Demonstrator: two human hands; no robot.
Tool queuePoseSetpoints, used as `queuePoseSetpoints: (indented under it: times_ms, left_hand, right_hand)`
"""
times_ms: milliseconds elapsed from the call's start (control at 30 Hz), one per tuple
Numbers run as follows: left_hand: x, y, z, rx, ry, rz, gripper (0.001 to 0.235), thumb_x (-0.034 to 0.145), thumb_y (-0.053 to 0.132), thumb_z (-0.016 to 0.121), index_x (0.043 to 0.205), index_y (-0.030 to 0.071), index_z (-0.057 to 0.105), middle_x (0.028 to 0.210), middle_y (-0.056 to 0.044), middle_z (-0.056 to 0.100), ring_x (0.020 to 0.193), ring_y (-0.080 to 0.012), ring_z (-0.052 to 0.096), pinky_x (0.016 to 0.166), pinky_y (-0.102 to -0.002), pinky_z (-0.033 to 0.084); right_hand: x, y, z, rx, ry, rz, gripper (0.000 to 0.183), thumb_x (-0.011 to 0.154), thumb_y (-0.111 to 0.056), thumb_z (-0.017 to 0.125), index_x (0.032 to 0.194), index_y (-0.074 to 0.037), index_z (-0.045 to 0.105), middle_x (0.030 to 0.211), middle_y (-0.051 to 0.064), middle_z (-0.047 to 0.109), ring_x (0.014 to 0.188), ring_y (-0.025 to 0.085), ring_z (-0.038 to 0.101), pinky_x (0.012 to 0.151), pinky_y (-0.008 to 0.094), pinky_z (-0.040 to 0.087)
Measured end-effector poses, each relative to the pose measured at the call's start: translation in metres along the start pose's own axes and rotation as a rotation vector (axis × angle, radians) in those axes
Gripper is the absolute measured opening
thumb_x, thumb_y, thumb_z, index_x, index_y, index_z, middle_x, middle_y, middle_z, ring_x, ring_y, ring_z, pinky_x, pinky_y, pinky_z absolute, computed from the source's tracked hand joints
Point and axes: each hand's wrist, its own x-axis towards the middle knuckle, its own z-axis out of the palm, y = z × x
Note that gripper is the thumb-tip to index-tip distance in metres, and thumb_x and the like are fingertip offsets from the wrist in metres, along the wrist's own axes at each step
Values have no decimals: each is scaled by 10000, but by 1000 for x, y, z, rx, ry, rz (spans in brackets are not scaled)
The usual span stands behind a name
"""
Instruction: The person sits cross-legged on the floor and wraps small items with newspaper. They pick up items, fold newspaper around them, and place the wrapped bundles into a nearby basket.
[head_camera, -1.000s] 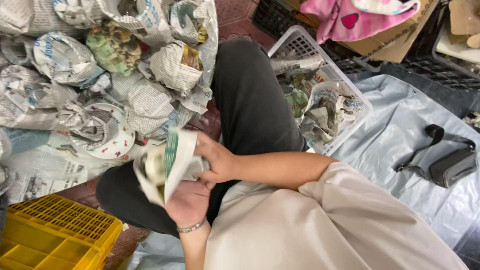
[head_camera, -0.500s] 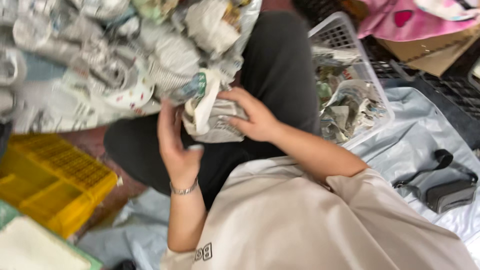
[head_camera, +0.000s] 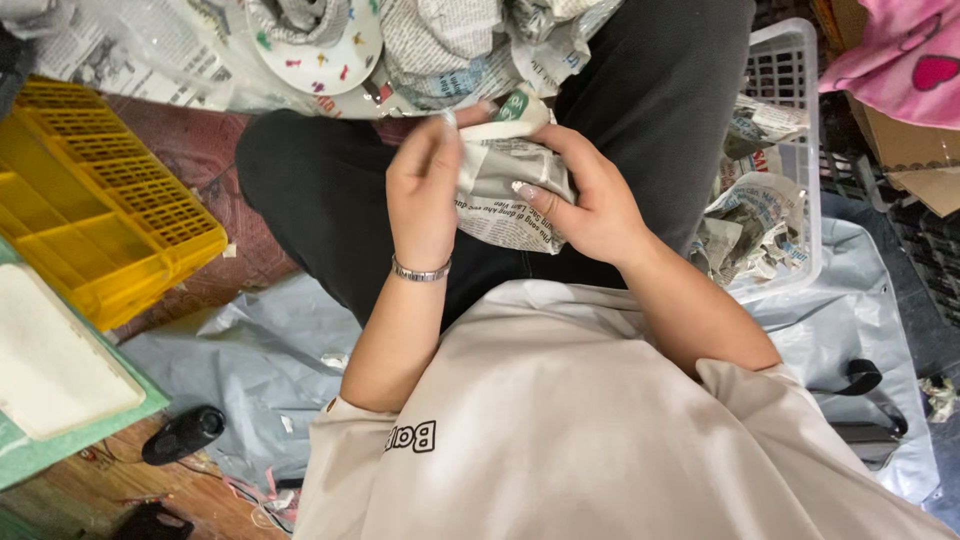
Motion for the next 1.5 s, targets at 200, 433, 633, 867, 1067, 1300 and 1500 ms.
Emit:
queuePoseSetpoints:
  times_ms: [200,433,633,867,1067,1300,1500]
  left_hand:
    - [-14,31,0,682,137,533,406,966,155,735,1307,-32,617,1304,-173,687,1203,-236,667,1069,-327,514]
    - [-12,29,6,645,109,261,146,965,121,770,1058,15,731,1003,-119,765,860,-211,745,789,-285,574]
    - [-8,12,-5,728,270,-24,245,1070,103,647,913,-72,714,794,-217,651,726,-318,591,674,-303,468]
    - [-25,40,2,977,15,893,362,861,255,722,1160,59,666,1188,-189,671,1083,-411,666,974,-504,508]
    - [-15,39,-12,871,-481,341,742,761,295,882,1383,6,600,1307,-209,676,1183,-382,665,997,-431,530]
    - [-29,-14,-26,357,-478,14,597,843,183,854,1359,-1,615,1213,-133,741,1092,-136,710,965,-307,564]
    - [-45,-28,-21,587,-488,-52,507,729,244,913,1125,5,707,979,-107,787,894,-136,738,828,-299,594]
  right_hand:
    - [4,-15,-3,-58,-16,45,501,1001,-143,736,1446,-41,530,1370,157,644,1251,292,665,1057,369,525]
    - [3,-38,-8,-372,-100,27,586,861,-149,789,1399,-90,565,1248,188,615,1051,374,650,860,428,536]
    - [4,-39,-11,-329,-64,10,571,882,-141,784,1408,-106,564,1230,164,621,1076,361,645,886,419,534]
    - [5,-30,-12,-248,-80,14,547,897,-135,780,1394,-91,556,1253,158,642,1148,360,649,944,406,533]
    - [1,-26,-16,-97,-271,-41,563,830,-127,786,1357,-87,591,1260,158,661,1161,344,659,967,403,535]
    - [-7,-11,-11,-73,-336,74,608,863,-175,791,1407,-84,535,1330,150,661,1212,328,660,999,396,528]
    - [-28,10,1,-3,-401,144,762,820,-89,723,1510,-37,404,1416,205,588,1304,314,597,1074,397,464]
